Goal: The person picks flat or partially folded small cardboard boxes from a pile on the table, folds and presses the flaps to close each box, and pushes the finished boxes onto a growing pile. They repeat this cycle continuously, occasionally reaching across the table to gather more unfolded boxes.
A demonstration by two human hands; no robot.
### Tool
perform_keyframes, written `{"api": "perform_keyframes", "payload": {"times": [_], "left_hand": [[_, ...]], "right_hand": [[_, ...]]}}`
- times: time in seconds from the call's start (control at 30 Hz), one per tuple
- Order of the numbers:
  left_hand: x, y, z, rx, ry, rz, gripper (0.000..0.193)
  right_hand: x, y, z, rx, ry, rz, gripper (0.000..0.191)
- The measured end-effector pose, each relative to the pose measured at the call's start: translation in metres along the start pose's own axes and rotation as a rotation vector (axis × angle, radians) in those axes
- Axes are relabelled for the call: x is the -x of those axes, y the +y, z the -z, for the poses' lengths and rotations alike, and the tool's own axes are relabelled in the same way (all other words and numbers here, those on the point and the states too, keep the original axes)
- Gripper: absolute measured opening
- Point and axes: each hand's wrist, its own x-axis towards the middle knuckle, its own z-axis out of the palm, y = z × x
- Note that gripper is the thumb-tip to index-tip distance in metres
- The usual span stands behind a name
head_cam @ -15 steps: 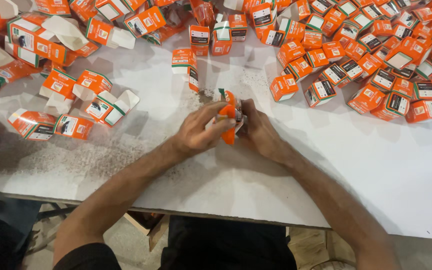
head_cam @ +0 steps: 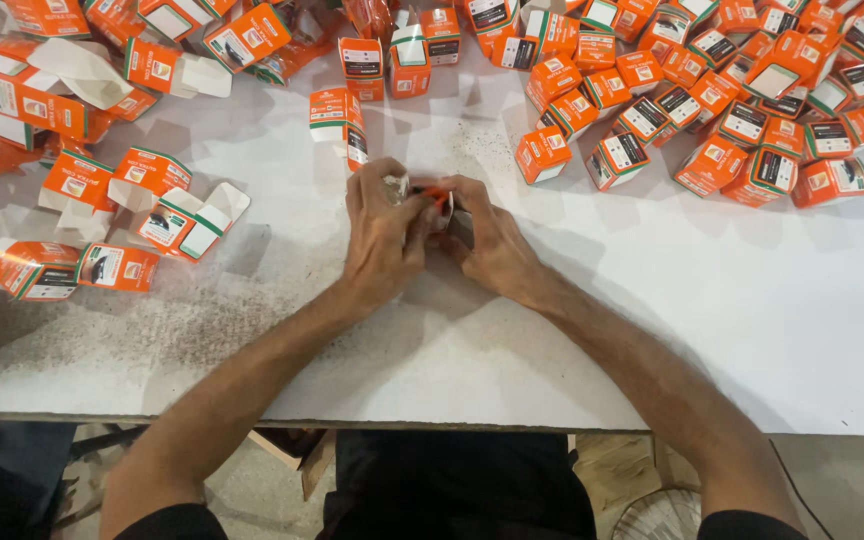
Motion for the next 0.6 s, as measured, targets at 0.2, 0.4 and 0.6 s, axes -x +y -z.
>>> {"api": "perform_keyframes", "payload": {"times": [0.2,0.4,0.6], "left_hand": [[-0.019,-0.026,-0.006,0.551,-0.141,0.428,0.023],[-0.024,-0.025,-0.015,0.563,-0.135,0.523,0.011],[-0.030,-0.023,0.011,1.096,-0.361,0.649,0.024]], "right_hand": [[-0.001,0.016,-0.006,0.012,0.040,0.113,0.072],[0.005,0.010,-0.003,0.142,0.101,0.099,0.058],[0.008,0.007,0.012,0.304,0.106,0.192,0.047]]}}
